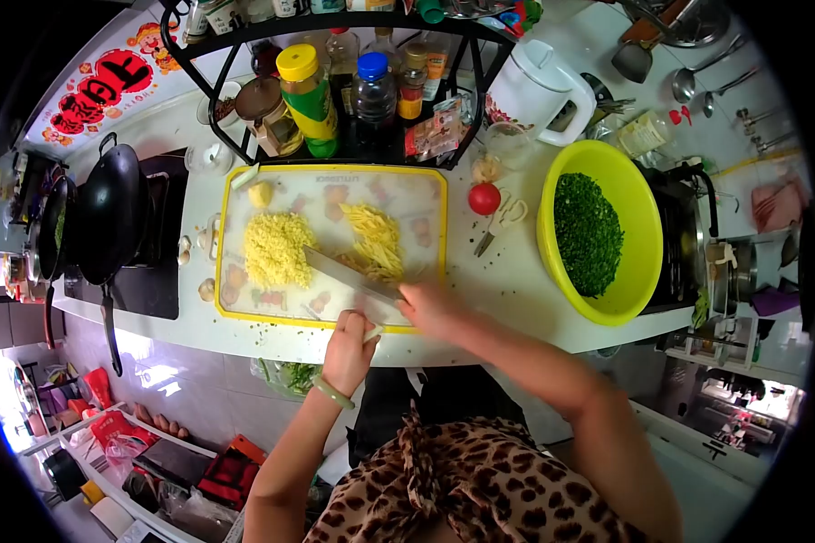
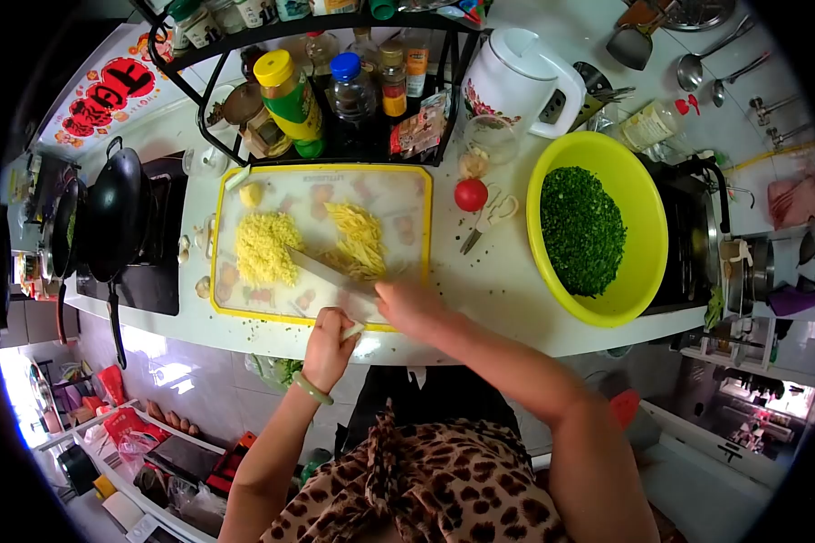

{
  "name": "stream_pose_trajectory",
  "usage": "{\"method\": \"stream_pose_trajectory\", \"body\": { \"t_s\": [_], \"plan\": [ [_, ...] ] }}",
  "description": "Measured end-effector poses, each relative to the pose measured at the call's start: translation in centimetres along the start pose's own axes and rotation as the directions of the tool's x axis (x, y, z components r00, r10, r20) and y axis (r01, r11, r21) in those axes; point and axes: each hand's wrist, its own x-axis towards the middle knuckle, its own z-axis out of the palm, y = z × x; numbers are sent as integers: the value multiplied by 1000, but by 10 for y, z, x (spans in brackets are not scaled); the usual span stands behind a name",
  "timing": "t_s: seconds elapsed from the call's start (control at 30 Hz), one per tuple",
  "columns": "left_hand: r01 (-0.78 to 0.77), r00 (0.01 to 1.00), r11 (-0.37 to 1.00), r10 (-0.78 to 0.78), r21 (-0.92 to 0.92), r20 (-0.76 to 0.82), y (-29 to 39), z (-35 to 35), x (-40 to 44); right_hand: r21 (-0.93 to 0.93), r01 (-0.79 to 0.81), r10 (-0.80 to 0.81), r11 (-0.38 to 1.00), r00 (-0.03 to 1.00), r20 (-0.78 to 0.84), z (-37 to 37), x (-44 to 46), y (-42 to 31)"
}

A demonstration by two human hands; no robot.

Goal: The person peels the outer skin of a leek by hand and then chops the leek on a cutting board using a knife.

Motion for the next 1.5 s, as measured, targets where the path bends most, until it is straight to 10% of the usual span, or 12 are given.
{"method": "stream_pose_trajectory", "body": {
  "t_s": [0.3, 0.47, 0.57, 0.63, 0.83, 1.03, 1.23, 1.5],
  "plan": [
    [-3, 999, 999, 0, 46, 54, 29, -27, 68, 337, -179, 187, 924, 982, 8, -62, 5, 6],
    [-283, 958, 927, 259, 248, 123, -8, 11, 61, 471, -245, 286, 847, 958, -18, -70, -12, 8],
    [-338, 923, 876, 380, 343, -62, -12, 15, 49, 422, -412, 396, 808, 909, 129, -73, -18, 5],
    [-318, 904, 853, 404, 414, -138, -4, 8, 41, 372, -219, 239, 902, 971, -8, -65, -22, 9],
    [63, 975, 930, 20, 362, -220, -17, -9, -16, 194, -170, 177, 966, 984, -16, -67, -30, 9],
    [101, 963, 951, -20, 293, -268, -16, -6, -13, 105, -156, 155, 982, 988, 16, -66, -28, 5],
    [333, 937, 938, -317, -96, 146, -15, -24, -25, 13, -147, 146, 989, 988, 56, -68, -30, -1],
    [413, 902, 911, -409, 5, 139, -18, -3, -22, -183, -78, 114, 980, 974, 196, -50, -35, -9]
  ]
}}
